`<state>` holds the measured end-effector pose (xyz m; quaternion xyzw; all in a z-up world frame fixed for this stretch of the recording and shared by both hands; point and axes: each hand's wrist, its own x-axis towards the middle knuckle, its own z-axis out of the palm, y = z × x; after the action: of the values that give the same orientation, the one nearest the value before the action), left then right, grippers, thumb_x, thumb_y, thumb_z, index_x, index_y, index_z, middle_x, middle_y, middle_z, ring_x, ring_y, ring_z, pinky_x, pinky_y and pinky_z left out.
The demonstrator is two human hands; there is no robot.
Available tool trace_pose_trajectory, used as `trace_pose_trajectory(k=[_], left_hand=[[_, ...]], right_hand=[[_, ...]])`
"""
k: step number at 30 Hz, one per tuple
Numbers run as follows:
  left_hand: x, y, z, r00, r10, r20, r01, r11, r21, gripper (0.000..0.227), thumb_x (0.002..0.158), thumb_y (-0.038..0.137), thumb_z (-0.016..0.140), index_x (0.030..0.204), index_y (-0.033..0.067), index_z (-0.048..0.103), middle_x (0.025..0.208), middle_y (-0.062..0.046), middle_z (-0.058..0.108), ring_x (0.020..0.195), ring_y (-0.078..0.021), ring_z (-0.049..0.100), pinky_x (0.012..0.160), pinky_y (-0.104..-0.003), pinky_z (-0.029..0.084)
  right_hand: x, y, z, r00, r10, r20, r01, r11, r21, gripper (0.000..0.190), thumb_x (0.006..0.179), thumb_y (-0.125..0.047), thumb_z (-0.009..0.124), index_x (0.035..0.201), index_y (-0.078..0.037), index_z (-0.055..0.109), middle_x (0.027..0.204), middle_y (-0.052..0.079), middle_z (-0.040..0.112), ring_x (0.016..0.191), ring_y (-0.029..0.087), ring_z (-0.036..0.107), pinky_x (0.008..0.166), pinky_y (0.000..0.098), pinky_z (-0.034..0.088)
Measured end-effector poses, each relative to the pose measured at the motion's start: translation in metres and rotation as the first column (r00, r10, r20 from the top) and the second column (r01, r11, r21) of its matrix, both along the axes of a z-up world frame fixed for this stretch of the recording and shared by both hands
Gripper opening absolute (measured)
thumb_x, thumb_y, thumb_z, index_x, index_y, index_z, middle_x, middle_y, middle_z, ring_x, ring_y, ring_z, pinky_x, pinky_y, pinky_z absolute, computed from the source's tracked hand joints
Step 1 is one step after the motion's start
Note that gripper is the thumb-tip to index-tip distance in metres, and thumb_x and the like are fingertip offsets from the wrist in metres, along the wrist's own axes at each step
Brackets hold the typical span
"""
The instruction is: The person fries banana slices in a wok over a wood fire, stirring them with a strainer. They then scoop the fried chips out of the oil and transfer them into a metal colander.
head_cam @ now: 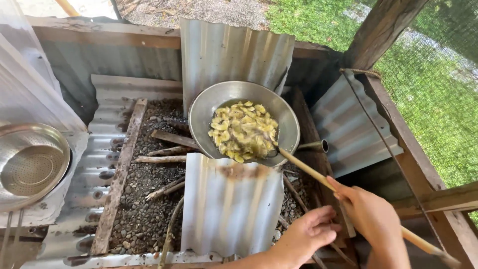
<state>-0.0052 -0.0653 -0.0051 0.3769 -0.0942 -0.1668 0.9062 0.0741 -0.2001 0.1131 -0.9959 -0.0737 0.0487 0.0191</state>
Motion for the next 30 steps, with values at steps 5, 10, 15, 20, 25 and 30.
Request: trace_pose_trajectory(k=[5,10,15,20,25,30], left_hand=[[-0.014,0.067,-0.005,1.0,-0.014,0.019,0.01,0.979,0.201,0.032,0.104,0.016,0.065,0.131,-0.0024,0.062,0.107,-0.012,0.075,0.082,-0.0144,0.07,0.072,-0.028,0.059],[-0.04,0.204,-0.036,0.717,0.695,-0.052,-0.586,0.642,0.494,0.025,0.098,0.022,0.059,0.115,0.0101,0.073,0.072,0.0,0.063,0.06,-0.0074,0.048,0.054,-0.024,0.04],[-0.049,0.355,-0.11,0.293,0.911,0.29,-0.771,0.046,0.635,0.024,0.103,0.015,0.057,0.121,0.001,0.066,0.103,-0.006,0.073,0.089,-0.0134,0.064,0.082,-0.029,0.052],[-0.013,0.42,-0.174,0.444,0.645,0.622,-0.601,-0.301,0.741,0.032,0.093,0.011,0.068,0.123,0.0011,0.067,0.119,-0.017,0.065,0.11,-0.0334,0.062,0.096,-0.043,0.05],[0.051,0.443,-0.207,0.628,0.26,0.733,-0.635,-0.374,0.676,0.036,0.081,0.004,0.07,0.118,0.0014,0.067,0.125,-0.016,0.064,0.119,-0.0379,0.056,0.1,-0.047,0.048],[0.082,0.448,-0.226,0.735,0.038,0.677,-0.599,-0.431,0.675,0.048,0.076,-0.002,0.068,0.124,0.0027,0.067,0.115,-0.015,0.061,0.109,-0.0351,0.056,0.092,-0.045,0.049]], right_hand=[[-0.001,0.007,-0.014,0.987,-0.153,0.039,0.139,0.957,0.254,0.046,0.095,-0.033,0.064,0.14,-0.042,0.062,0.09,0.016,0.074,0.078,0.035,0.069,0.069,0.0417,0.055],[-0.018,-0.005,-0.072,0.987,-0.158,0.002,0.124,0.781,0.612,0.046,0.092,-0.026,0.07,0.138,-0.03,0.065,0.087,0.013,0.073,0.075,0.008,0.062,0.071,0.0296,0.051],[-0.028,-0.031,-0.127,0.952,-0.247,-0.179,0.29,0.557,0.778,0.05,0.094,-0.016,0.069,0.143,-0.02,0.066,0.075,0.003,0.062,0.063,0.009,0.047,0.059,0.0269,0.042],[-0.029,-0.026,-0.126,0.904,-0.309,-0.296,0.409,0.421,0.809,0.05,0.095,-0.011,0.066,0.145,-0.017,0.065,0.076,0.005,0.062,0.059,0.008,0.046,0.052,0.0256,0.038],[-0.038,-0.01,-0.112,0.871,-0.374,-0.318,0.452,0.358,0.817,0.05,0.097,-0.007,0.063,0.147,-0.014,0.064,0.078,0.007,0.061,0.056,0.01,0.046,0.049,0.0265,0.034],[-0.036,-0.008,-0.099,0.891,-0.371,-0.26,0.412,0.425,0.806,0.051,0.097,-0.007,0.061,0.148,-0.013,0.062,0.079,0.007,0.063,0.056,0.01,0.047,0.048,0.0267,0.035]])
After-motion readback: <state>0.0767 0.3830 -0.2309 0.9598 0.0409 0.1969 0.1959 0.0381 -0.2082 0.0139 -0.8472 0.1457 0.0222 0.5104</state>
